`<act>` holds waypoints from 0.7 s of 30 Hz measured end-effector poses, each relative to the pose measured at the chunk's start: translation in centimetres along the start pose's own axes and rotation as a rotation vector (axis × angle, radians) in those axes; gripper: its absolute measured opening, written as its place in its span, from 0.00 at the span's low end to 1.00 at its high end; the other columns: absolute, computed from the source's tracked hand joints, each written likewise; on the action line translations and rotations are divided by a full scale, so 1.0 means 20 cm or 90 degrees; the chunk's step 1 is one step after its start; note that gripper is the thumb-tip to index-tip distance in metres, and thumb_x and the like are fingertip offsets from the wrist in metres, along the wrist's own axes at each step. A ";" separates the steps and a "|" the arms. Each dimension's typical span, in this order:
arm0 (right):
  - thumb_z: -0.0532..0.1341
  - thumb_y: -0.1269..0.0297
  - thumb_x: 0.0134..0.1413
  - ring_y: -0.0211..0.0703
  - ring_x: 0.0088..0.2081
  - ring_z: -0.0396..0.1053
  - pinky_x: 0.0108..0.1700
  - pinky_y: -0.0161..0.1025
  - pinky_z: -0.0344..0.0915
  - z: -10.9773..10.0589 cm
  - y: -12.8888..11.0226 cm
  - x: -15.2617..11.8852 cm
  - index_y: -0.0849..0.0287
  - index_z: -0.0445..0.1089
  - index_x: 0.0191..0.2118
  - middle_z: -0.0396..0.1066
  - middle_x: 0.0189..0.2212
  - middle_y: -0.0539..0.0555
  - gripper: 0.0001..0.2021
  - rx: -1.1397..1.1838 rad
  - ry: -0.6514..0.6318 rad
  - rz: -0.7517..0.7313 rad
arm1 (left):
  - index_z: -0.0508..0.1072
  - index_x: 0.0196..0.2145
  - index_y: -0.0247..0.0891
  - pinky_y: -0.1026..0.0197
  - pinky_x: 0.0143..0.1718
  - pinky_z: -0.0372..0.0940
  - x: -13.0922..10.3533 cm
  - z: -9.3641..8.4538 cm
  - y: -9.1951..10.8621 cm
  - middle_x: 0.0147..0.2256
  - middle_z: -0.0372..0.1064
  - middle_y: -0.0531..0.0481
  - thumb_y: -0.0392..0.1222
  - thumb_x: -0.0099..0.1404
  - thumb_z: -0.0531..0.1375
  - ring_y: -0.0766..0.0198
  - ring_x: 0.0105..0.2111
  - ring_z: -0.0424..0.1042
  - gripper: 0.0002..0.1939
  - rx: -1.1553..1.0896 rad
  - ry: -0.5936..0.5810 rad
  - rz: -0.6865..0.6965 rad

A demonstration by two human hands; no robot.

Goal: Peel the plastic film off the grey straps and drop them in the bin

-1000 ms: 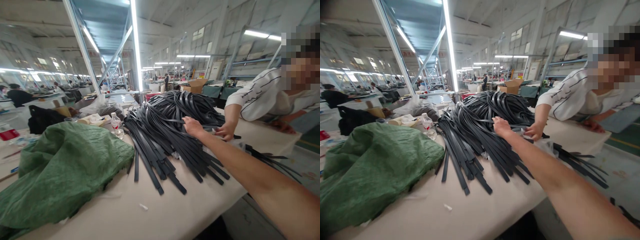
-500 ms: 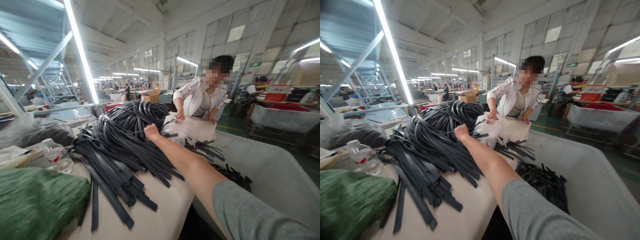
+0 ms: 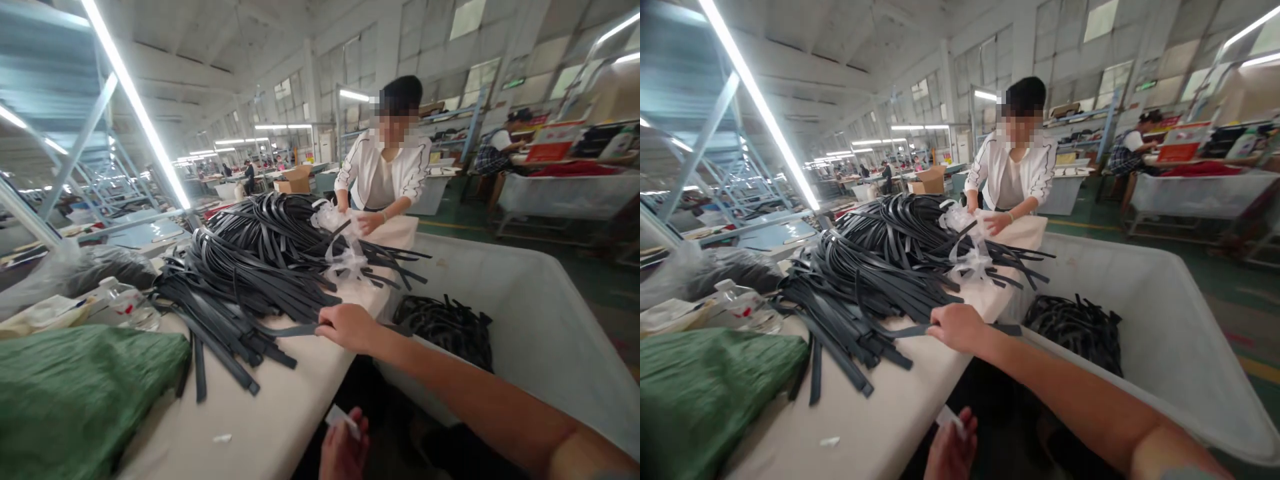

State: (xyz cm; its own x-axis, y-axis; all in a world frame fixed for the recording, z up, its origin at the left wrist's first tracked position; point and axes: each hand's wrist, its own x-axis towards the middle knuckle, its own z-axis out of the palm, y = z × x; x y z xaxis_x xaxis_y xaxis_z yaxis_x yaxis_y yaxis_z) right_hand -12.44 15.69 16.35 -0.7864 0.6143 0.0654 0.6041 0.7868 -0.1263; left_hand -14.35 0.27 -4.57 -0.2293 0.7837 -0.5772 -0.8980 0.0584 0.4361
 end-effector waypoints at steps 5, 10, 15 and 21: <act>0.58 0.60 0.61 0.45 0.34 0.73 0.34 0.36 0.57 0.22 0.18 -0.54 0.56 0.73 0.33 0.76 0.30 0.51 0.10 0.142 -0.026 0.074 | 0.76 0.42 0.38 0.52 0.51 0.69 -0.02 0.20 0.07 0.54 0.70 0.40 0.43 0.59 0.67 0.51 0.56 0.69 0.14 -0.073 -0.169 0.116; 0.57 0.60 0.61 0.45 0.35 0.73 0.35 0.37 0.59 0.29 0.29 -0.80 0.55 0.73 0.35 0.75 0.31 0.51 0.09 0.275 -0.043 0.107 | 0.75 0.34 0.37 0.66 0.37 0.70 0.02 0.45 0.16 0.35 0.74 0.49 0.42 0.59 0.66 0.67 0.33 0.75 0.07 -0.063 -0.076 0.173; 0.54 0.53 0.62 0.47 0.40 0.72 0.43 0.40 0.65 0.29 0.58 -0.78 0.54 0.72 0.46 0.75 0.41 0.54 0.15 0.376 0.053 0.125 | 0.75 0.30 0.35 0.68 0.33 0.69 0.03 0.53 0.31 0.30 0.71 0.53 0.46 0.54 0.70 0.70 0.29 0.71 0.12 0.017 -0.127 0.346; 0.52 0.49 0.59 0.50 0.47 0.72 0.47 0.44 0.70 0.38 0.99 -0.52 0.58 0.65 0.55 0.68 0.53 0.60 0.24 0.406 0.180 0.212 | 0.77 0.31 0.33 0.64 0.33 0.73 0.17 0.35 0.44 0.30 0.75 0.48 0.44 0.43 0.75 0.64 0.29 0.75 0.19 0.031 0.007 0.345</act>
State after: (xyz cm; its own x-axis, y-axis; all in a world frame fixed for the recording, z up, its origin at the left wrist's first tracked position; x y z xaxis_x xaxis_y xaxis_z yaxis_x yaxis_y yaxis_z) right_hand 6.70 24.40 5.72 -0.4615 0.8720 0.1634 0.5451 0.4240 -0.7233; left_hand -20.50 7.73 2.15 -0.6589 0.7030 -0.2675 -0.6314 -0.3237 0.7047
